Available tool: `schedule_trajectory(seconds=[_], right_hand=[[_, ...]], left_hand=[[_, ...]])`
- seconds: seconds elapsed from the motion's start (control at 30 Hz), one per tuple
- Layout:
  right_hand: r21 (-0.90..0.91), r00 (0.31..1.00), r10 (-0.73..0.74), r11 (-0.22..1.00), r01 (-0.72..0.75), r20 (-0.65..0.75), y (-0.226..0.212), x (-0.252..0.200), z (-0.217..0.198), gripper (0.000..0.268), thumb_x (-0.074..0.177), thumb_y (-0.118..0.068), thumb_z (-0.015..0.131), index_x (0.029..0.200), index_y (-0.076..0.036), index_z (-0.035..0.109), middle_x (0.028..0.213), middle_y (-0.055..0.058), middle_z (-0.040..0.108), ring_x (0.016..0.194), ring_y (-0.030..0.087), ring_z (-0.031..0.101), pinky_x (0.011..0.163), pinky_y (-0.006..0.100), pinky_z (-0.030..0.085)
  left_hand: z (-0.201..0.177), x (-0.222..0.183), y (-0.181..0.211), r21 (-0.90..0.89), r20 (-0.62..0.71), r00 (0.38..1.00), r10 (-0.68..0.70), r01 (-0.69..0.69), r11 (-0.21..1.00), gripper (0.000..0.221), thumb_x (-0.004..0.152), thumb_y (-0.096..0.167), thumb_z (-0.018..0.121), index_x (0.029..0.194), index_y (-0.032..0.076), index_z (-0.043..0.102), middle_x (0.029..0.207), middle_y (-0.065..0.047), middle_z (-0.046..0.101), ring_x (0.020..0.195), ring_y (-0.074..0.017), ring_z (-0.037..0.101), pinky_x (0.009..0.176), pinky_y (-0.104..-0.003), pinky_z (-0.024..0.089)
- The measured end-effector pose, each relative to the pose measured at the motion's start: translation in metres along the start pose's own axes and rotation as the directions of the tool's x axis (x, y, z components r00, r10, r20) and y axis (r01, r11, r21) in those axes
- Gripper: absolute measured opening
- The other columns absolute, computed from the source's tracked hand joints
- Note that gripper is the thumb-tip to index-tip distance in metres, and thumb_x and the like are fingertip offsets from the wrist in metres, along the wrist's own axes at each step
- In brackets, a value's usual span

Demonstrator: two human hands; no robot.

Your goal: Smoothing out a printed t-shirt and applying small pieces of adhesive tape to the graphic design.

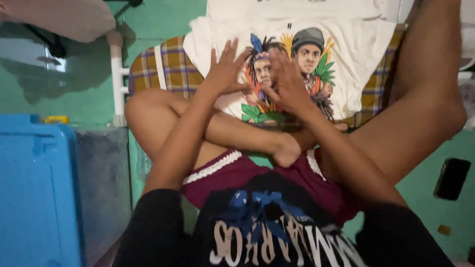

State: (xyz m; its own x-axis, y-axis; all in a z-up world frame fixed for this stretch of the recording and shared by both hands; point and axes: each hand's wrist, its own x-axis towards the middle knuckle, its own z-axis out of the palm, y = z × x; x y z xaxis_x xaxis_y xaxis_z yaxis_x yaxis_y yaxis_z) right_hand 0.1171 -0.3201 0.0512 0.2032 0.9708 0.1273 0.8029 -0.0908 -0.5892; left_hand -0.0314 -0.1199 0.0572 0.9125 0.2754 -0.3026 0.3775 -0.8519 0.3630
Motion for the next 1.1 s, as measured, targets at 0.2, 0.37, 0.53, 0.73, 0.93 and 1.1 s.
schedule_trajectory(seconds=[0.2,0.37,0.53,0.73,0.93,1.1], right_hand=[[-0.353,0.99,-0.02,0.933,0.069,0.139,0.031,-0.005,0.048,0.086,0.103,-0.073,0.026,0.17,-0.02,0.02,0.172,0.017,-0.001,0.158,0.034,-0.005,0.12,0.072,-0.005],[-0.14,0.996,0.073,0.988,-0.066,0.043,0.025,-0.006,0.044,0.089,0.11,-0.062,0.042,0.164,-0.014,-0.009,0.176,0.009,0.008,0.163,0.028,0.011,0.128,0.057,-0.008],[-0.364,0.993,-0.032,0.928,0.073,0.117,0.026,-0.002,0.048,0.075,0.108,-0.071,0.029,0.17,-0.031,0.014,0.173,0.009,-0.006,0.159,0.028,-0.008,0.122,0.071,-0.005],[-0.301,0.987,0.057,0.954,-0.009,0.151,0.015,-0.001,0.037,0.08,0.105,-0.071,0.028,0.167,-0.023,0.01,0.173,0.009,0.007,0.159,0.029,0.004,0.123,0.065,-0.005],[-0.12,0.999,-0.029,0.992,0.026,-0.019,0.033,-0.01,0.049,0.085,0.11,-0.048,0.058,0.165,-0.015,0.003,0.173,0.015,0.028,0.16,0.034,0.029,0.127,0.059,-0.003],[-0.233,0.991,-0.12,0.964,0.131,0.059,0.034,-0.008,0.053,0.074,0.112,-0.055,0.048,0.166,-0.018,0.012,0.174,0.016,0.009,0.163,0.036,0.018,0.128,0.065,0.001]], left_hand=[[0.008,0.006,0.004,0.188,0.097,0.985,-0.142,0.122,0.975,0.149,0.072,0.074,0.086,0.167,0.024,-0.017,0.167,-0.015,-0.03,0.156,-0.0324,-0.025,0.121,-0.067,-0.011],[0.005,0.01,0.001,0.162,0.102,0.985,-0.142,0.124,0.979,0.158,0.066,0.07,0.091,0.167,0.024,-0.02,0.163,-0.015,-0.036,0.153,-0.0336,-0.031,0.119,-0.069,-0.016],[0.007,0.013,-0.004,0.171,0.108,0.984,-0.139,0.119,0.978,0.16,0.064,0.074,0.09,0.166,0.024,-0.022,0.163,-0.015,-0.037,0.153,-0.0341,-0.031,0.119,-0.069,-0.016],[0.023,0.026,-0.016,0.163,0.033,0.99,-0.135,0.128,0.978,0.141,0.083,0.085,0.076,0.169,0.024,-0.017,0.163,-0.017,-0.033,0.155,-0.0349,-0.027,0.12,-0.074,-0.007],[0.018,0.026,-0.012,0.149,0.011,0.99,-0.144,0.141,0.979,0.137,0.092,0.083,0.079,0.17,0.025,-0.017,0.162,-0.019,-0.035,0.154,-0.0335,-0.028,0.121,-0.075,-0.005],[0.008,0.021,-0.005,0.136,0.054,0.982,-0.182,0.173,0.976,0.137,0.089,0.077,0.082,0.169,0.025,-0.017,0.162,-0.018,-0.034,0.152,-0.0314,-0.03,0.121,-0.072,-0.01]])
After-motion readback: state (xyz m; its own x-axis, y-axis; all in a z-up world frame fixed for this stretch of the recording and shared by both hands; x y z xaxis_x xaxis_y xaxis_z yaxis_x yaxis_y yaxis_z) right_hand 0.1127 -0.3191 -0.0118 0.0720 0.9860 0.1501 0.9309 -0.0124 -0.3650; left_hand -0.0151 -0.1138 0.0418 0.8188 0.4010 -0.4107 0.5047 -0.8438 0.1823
